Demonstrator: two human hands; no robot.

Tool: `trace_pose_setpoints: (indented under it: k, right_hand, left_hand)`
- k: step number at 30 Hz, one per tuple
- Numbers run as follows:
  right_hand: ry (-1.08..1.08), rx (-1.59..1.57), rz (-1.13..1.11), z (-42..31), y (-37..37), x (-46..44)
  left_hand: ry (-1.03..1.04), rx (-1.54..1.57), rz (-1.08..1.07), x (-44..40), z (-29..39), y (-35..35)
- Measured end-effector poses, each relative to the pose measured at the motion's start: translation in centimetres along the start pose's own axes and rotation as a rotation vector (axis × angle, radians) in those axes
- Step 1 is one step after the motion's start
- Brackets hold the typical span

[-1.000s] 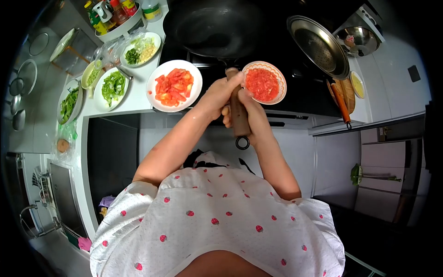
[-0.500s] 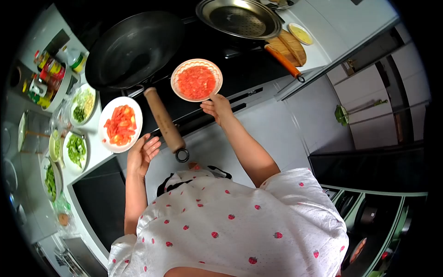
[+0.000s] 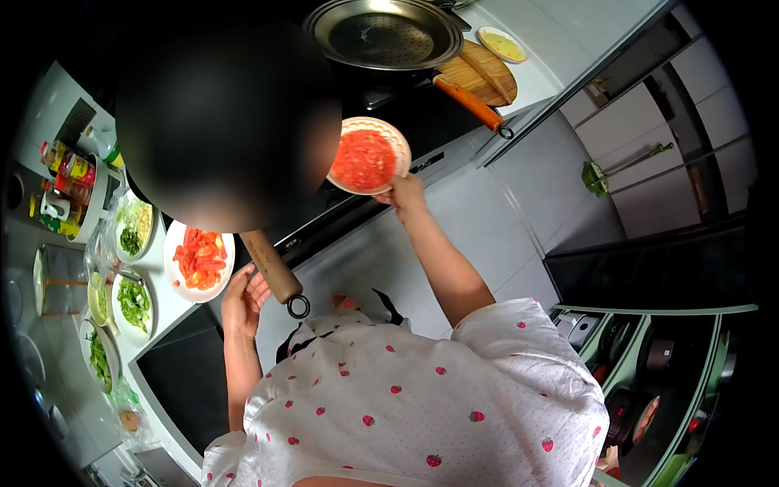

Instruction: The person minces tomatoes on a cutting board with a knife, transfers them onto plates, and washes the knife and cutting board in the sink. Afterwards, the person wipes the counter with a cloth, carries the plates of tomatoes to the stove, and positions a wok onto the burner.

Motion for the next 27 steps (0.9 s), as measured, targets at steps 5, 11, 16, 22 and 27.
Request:
trace_pose_setpoints:
  k: [5, 11, 16, 22, 27]
  right_hand:
    - [-0.117, -0.047, 0.205, -3.1, -4.7, -2.8]
    - [-0.171, -0.136, 0.356, -5.5, -7.2, -8.6]
    - [-0.082, -0.246, 0.424, -6.2, -7.3, -12.0]
    - [-0.140, -0.229, 0.198, -5.5, -8.2, -17.7]
    - [-0.133, -0.226, 0.033, -3.9, -8.4, -17.2]
  left_hand:
    - [-0.008, -0.028, 0.062, -0.1, -0.4, 0.3]
    - [-0.012, -0.034, -0.015, -2.1, -1.5, -0.2]
    - [0.006, -0.082, 0.051, -1.8, -0.7, 0.6]
    - [-0.019, -0.122, 0.168, -0.4, -0.3, -0.6]
    - [-0.042, -0.038, 0.217, 1.1, -0.3, -1.9]
Point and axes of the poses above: each hand's wrist, its own x-axis away from the middle knuckle, its own y-axis out of the palm, z = x × y, the point moved 1 cm from there along -x, towards the middle knuckle, and after that the axes turned 9 degrees about z, right-handed, at the moved point
